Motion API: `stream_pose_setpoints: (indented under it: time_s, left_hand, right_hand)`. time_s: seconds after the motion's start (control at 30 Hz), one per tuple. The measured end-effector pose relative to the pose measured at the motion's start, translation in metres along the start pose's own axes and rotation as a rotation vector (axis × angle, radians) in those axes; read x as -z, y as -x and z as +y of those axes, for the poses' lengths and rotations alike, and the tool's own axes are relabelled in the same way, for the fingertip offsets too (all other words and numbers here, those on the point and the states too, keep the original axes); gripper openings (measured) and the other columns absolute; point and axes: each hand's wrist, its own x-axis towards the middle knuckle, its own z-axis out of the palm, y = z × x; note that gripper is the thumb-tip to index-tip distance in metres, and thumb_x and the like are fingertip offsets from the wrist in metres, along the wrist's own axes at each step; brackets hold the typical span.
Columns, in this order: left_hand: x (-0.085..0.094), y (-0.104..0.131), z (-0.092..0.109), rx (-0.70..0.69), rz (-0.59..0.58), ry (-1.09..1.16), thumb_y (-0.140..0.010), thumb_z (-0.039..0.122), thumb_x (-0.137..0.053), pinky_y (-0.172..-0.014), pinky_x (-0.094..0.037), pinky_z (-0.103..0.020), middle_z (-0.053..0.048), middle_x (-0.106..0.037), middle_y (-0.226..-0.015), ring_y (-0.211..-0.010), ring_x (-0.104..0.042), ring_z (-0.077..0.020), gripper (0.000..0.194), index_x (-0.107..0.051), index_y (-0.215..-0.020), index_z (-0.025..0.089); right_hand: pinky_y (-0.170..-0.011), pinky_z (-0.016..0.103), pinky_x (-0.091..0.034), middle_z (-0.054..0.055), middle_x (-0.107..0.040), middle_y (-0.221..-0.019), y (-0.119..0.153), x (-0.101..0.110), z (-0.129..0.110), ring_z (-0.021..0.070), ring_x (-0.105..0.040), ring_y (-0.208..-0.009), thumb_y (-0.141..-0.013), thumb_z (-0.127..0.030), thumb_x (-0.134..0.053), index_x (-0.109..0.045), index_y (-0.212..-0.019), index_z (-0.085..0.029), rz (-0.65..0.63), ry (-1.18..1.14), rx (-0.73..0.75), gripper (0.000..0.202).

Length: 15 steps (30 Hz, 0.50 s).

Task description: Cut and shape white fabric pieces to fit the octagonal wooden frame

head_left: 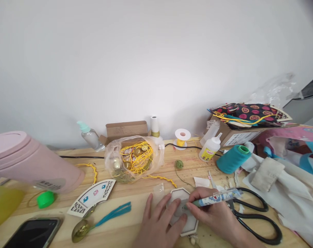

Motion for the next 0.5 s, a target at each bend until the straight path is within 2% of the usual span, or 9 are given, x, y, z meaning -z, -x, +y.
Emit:
stream_pose_setpoints:
  time_s: [0.13, 0.37, 0.5]
  left_hand:
    - [0.0002, -0.0015, -0.0006, -0.032, -0.021, -0.029, -0.081, 0.026, -0.046, -0.071, -0.047, -0.045, -0.003, -0.061, -0.112, -0.098, -0.054, -0.0284, 0.032, -0.051, -0.113, 0.027]
    - [-0.0031, 0.0014, -0.0003, 0.010, 0.047, -0.026, -0.081, 0.028, -0.045, -0.085, -0.038, -0.042, 0.000, -0.060, -0.113, -0.102, -0.051, -0.0240, 0.032, -0.051, -0.112, 0.031]
    - [-0.0007, -0.0005, -0.0005, -0.004, 0.041, -0.032, -0.080, 0.027, -0.048, -0.082, -0.039, -0.043, -0.001, -0.061, -0.111, -0.100, -0.052, -0.0252, 0.030, -0.053, -0.110, 0.030]
  right_hand:
    - [-0.040, 0.019, -0.035, 0.001, -0.057, -0.052, -0.0005, 0.0001, -0.0013, 0.0115, -0.047, -0.044, -0.071, -0.022, -0.056, -0.061, -0.062, -0.014, -0.016, -0.007, 0.008, 0.013]
    - [-0.041, 0.019, -0.036, 0.001, -0.057, -0.054, 0.0015, -0.0002, -0.0003, 0.0118, -0.048, -0.046, -0.071, -0.020, -0.056, -0.060, -0.062, -0.014, -0.015, -0.005, 0.012, 0.012]
    - [-0.041, 0.020, -0.035, 0.001, -0.057, -0.054, 0.0009, 0.0003, 0.0011, 0.0114, -0.047, -0.046, -0.072, -0.022, -0.056, -0.061, -0.064, -0.015, -0.008, -0.002, 0.010, 0.012]
